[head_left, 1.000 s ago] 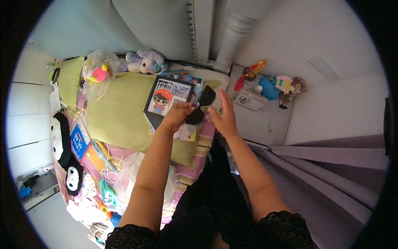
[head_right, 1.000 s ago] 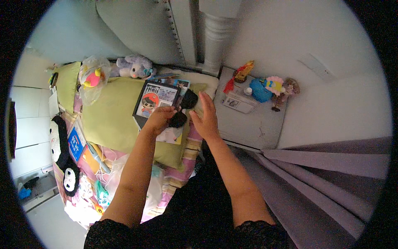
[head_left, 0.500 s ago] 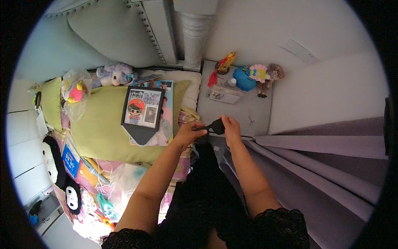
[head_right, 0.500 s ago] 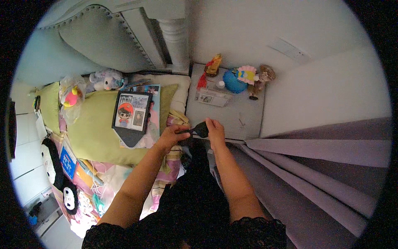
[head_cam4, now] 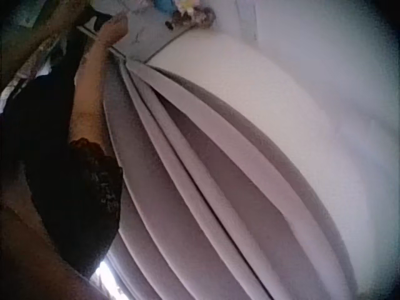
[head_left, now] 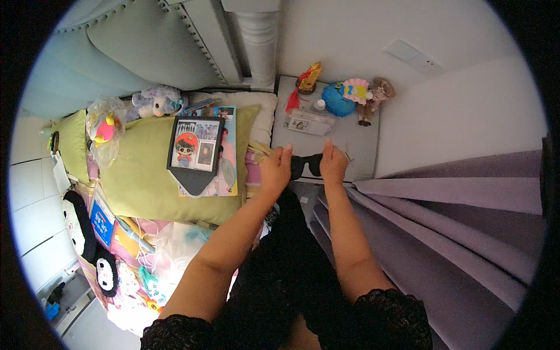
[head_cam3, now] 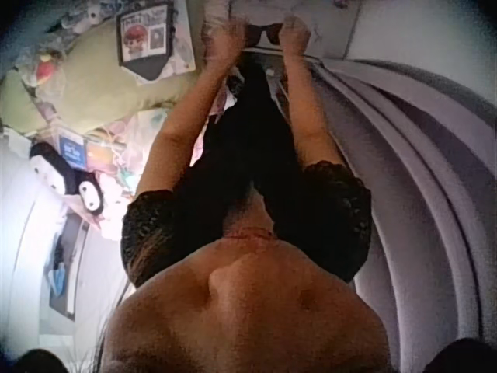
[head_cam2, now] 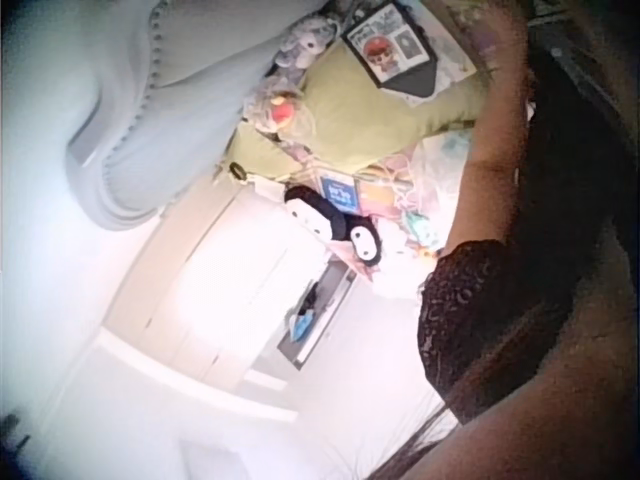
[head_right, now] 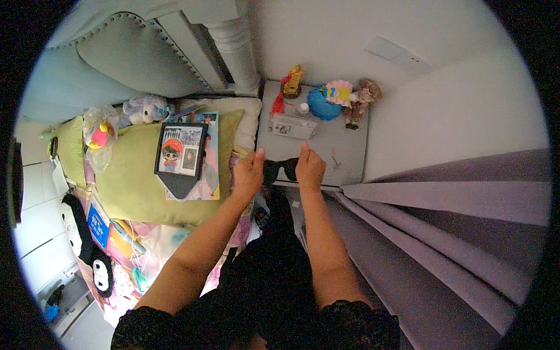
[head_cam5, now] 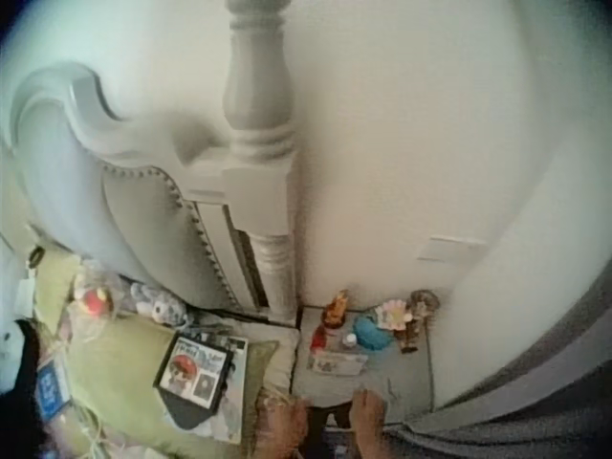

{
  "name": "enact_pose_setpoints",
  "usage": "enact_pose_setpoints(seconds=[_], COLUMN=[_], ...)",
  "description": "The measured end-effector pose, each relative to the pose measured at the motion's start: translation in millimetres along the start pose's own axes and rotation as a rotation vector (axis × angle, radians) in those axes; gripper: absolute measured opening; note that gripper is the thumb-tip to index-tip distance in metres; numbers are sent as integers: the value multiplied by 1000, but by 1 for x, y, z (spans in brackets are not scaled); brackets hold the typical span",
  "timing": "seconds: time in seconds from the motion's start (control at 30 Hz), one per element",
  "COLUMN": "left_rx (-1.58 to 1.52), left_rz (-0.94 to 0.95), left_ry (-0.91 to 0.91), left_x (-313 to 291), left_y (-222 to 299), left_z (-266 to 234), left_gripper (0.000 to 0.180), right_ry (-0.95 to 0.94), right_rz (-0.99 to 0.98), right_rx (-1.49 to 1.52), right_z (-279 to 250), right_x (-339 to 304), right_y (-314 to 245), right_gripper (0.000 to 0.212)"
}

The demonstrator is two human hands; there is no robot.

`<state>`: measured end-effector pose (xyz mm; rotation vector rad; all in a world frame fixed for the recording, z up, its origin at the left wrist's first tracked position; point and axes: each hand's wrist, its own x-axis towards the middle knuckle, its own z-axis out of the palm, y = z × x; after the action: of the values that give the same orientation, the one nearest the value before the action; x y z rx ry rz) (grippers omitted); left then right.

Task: The person organizes a cluttered bed by sorting papers, placing items into a plastic bag, and arranging stuffed toys and photo frames on the bed and nightstand. They handle a book, papers, a plastic bag, a hair clip, and several plush toys, moving them into more orderly positions.

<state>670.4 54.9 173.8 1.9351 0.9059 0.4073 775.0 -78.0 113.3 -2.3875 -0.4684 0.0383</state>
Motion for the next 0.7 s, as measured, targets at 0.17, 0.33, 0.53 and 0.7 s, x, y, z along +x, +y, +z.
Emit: enact_pose_setpoints(seconds=[0.17, 0.33, 0.53, 0.7], left_rx=[-100, -45, -122, -222], left_rz=[-32, 24, -12, -87], left_ry=[141, -5, -23, -27], left_x=[5, -13, -29, -20], left_y=[6, 30, 35, 19], left_z=[-25, -15, -21, -22], left_gripper=[39, 41, 46, 49], right_ry=[132, 148, -150, -108], right_rz=[26, -458, -273, -71], right_rx=[-20, -21, -144, -291], right_z=[-39, -48, -63, -74], right_x=[24, -2, 6, 11], right_y=[-17, -118, -90, 12], right_gripper=[21, 22, 26, 31])
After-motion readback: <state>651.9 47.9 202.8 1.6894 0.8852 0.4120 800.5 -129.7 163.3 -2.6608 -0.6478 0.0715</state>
